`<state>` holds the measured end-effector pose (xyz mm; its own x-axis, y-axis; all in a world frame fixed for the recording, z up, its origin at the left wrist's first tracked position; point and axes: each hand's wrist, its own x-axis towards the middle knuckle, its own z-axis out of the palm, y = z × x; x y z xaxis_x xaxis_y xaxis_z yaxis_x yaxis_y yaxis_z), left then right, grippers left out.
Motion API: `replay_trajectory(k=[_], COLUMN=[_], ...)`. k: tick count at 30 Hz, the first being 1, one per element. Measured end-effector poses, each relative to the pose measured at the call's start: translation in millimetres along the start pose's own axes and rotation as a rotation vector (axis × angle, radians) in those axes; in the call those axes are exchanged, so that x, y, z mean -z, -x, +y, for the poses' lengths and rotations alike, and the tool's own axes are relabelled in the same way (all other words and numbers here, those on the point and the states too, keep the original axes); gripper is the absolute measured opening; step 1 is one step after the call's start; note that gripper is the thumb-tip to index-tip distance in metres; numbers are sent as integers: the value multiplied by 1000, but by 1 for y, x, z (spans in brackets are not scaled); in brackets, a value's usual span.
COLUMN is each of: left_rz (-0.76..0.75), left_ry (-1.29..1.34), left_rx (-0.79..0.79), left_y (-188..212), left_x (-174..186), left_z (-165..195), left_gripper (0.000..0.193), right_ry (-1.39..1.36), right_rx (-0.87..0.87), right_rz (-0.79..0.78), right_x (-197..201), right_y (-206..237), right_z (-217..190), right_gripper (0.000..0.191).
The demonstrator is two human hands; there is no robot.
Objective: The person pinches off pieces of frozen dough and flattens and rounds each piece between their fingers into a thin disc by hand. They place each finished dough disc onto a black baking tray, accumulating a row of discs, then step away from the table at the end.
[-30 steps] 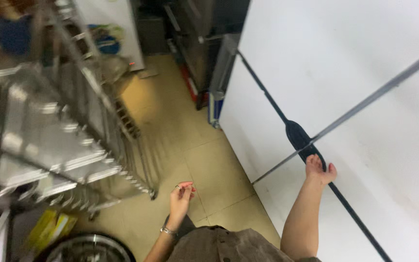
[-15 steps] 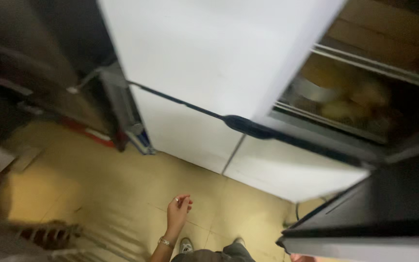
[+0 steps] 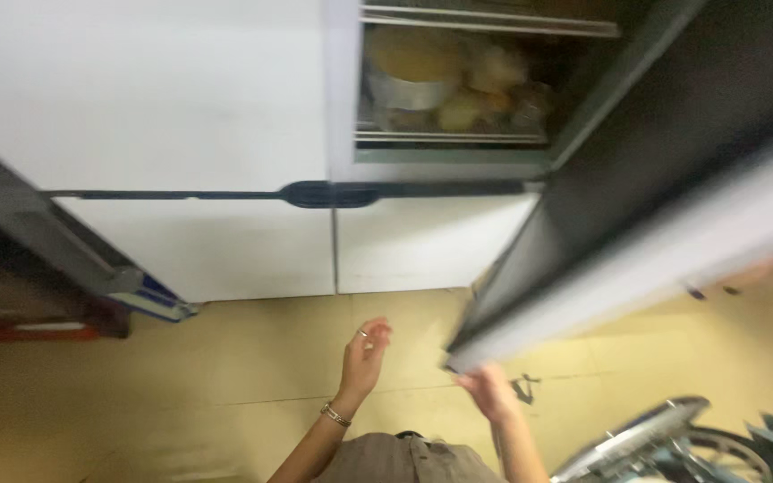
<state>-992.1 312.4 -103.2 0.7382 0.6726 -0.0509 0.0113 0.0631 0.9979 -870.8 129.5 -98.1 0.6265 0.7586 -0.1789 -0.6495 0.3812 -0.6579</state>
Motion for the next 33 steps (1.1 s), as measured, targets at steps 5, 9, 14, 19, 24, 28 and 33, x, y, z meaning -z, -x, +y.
replay_trajectory(k=[5,9,14,19,24,28,33], left_rz=[191,302,290,14,-417,-524,-660], left_ry=[113,-10,67,176,25,-329,-393], left_rx=[-174,-276,-116,272,-45,-56,-63], left_y=[3,-11,-14,-20,-44,-73,-131], left_x=[-62,-78,-120,-208,-311,-383,-504], left_z=[13,14,6,-1,-2,-10,-21], left_gripper=[59,72,69,50,31,28,30], right_ry=[966,1540,1606,1388,1181,1261,1332], right_rx=[-365,-376,-371,-304,-470,-300,-384], right_rz=[-242,-346,-24,119,278,411,695], right_x=[-27,10,83,127,169,230,314], right_y=[19,41,83,109,114,105,97], right_z=[-10,-43,-83,-123,-170,-215,-276], right_gripper=[58,58,55,55,56,53,53])
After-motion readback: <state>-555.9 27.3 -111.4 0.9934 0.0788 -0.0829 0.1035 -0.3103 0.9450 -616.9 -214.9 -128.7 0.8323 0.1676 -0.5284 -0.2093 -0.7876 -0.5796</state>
